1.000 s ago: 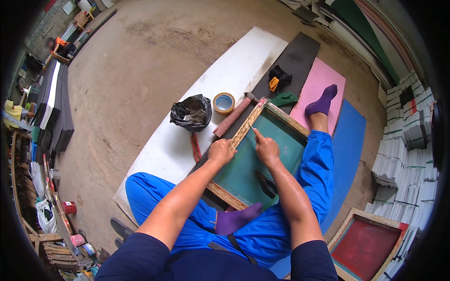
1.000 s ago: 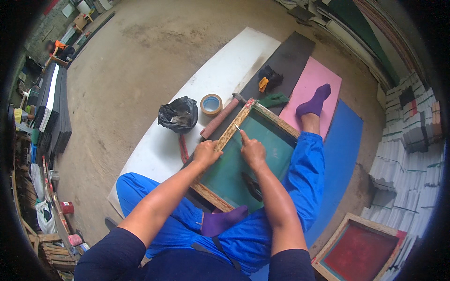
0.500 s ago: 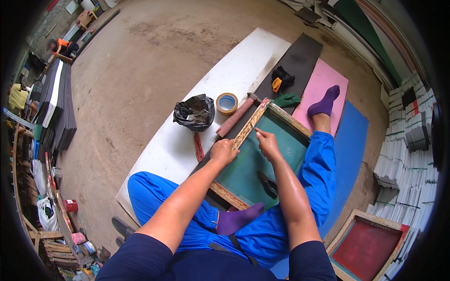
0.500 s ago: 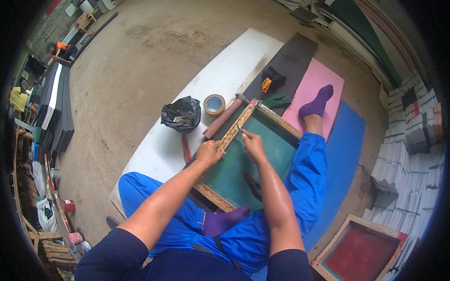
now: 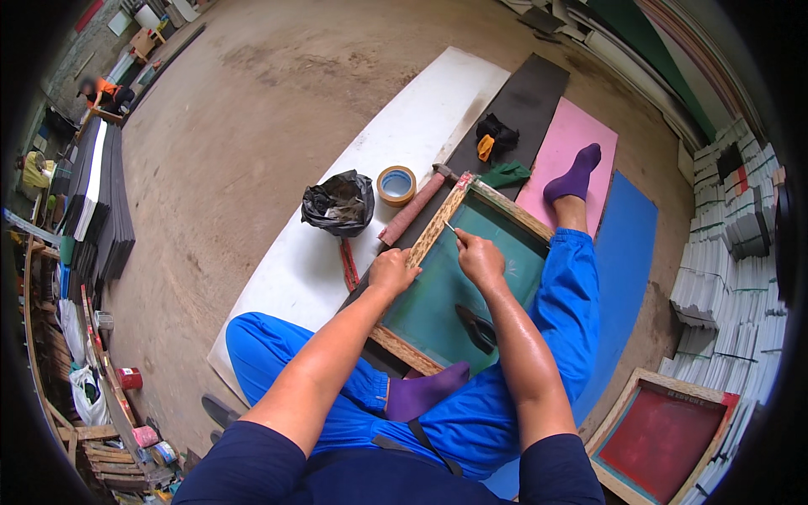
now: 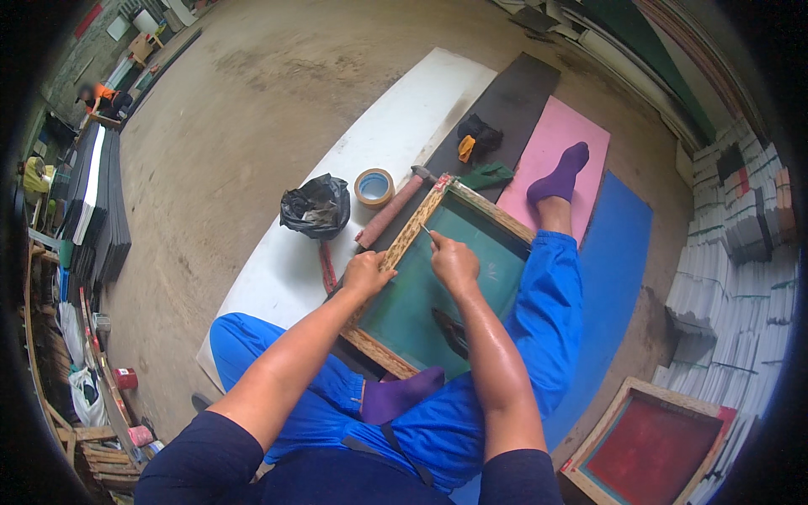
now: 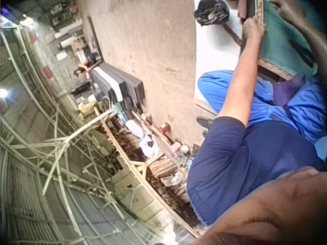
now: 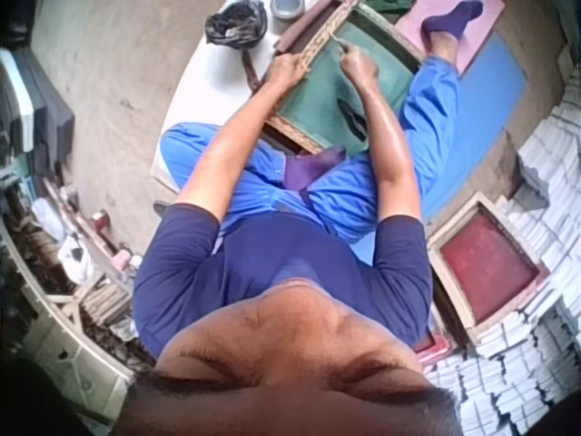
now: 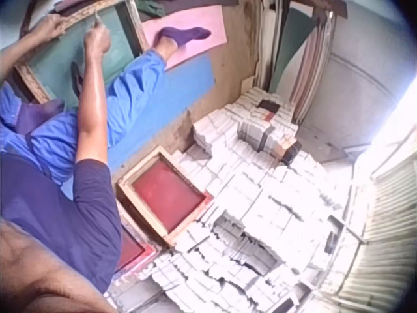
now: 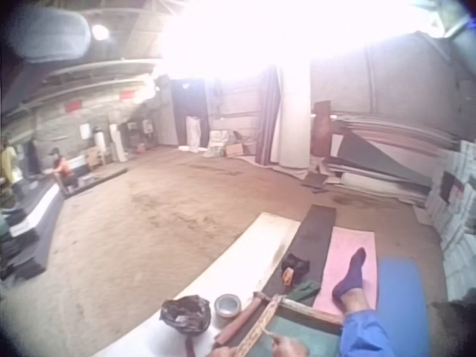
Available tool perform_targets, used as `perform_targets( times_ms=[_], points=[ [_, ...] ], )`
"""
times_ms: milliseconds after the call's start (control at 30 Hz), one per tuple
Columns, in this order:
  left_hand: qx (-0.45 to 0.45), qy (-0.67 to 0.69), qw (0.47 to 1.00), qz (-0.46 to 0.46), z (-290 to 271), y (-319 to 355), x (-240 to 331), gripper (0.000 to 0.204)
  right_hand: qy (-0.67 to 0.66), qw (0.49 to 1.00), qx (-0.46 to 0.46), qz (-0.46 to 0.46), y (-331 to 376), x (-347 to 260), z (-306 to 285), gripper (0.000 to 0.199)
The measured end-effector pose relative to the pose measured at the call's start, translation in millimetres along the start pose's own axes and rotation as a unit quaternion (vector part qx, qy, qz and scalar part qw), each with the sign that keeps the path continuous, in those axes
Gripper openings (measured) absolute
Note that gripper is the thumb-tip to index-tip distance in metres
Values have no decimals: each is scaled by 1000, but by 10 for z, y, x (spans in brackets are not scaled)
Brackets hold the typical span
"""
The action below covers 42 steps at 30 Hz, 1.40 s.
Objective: The person sits on the floor and uses a utility knife and pliers to trim and adjust the edges of a wooden frame with a green screen. They repeatedly scrape and trim the frame's border, occasionally switching tools and discarding debris.
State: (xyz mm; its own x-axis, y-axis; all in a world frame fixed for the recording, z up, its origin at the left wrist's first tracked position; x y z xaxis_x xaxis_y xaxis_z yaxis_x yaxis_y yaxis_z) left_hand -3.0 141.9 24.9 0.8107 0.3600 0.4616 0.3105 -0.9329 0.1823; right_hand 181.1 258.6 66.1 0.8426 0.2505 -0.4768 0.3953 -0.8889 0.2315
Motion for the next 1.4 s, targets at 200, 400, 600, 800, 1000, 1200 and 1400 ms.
perform_targets(
  times_ms=[200,400,600,800,1000,1200,1400],
  points=[
    [9,10,1000,6,-7,-1,1,44,48,999,6,-2,-14,-51,12,34],
    [8,1,1000,12,3,-20,33,40,109,993,-33,20,9,-281,60,39],
    [20,12,999,24,42,-37,-13,38,-30,1000,-8,0,-63,106,281,41],
    [37,14,999,21,60,-29,2,39,-227,967,-73,84,-128,215,353,43],
    [5,15,1000,13,7,-20,-22,43,-186,975,88,-77,-244,487,737,38],
    [11,8,1000,-4,30,24,-106,44,-426,892,-95,119,-407,356,538,35],
    [-8,5,1000,4,5,-28,46,45,-360,919,-109,121,-290,421,365,36]
  ],
)
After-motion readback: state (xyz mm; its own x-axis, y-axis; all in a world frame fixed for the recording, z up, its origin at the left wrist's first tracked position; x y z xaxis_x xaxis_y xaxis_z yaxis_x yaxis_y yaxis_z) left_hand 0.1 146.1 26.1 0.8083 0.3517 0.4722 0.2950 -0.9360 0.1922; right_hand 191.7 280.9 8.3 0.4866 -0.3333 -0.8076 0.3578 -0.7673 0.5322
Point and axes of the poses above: each hand's wrist, its own y-axis away from the middle knuckle, its own z-axis out of the palm, x = y × z, the point moved 1 cm from there along -y, towards the middle knuckle, and after that the axes turned 2 degrees about y, right-handed, at the moved point
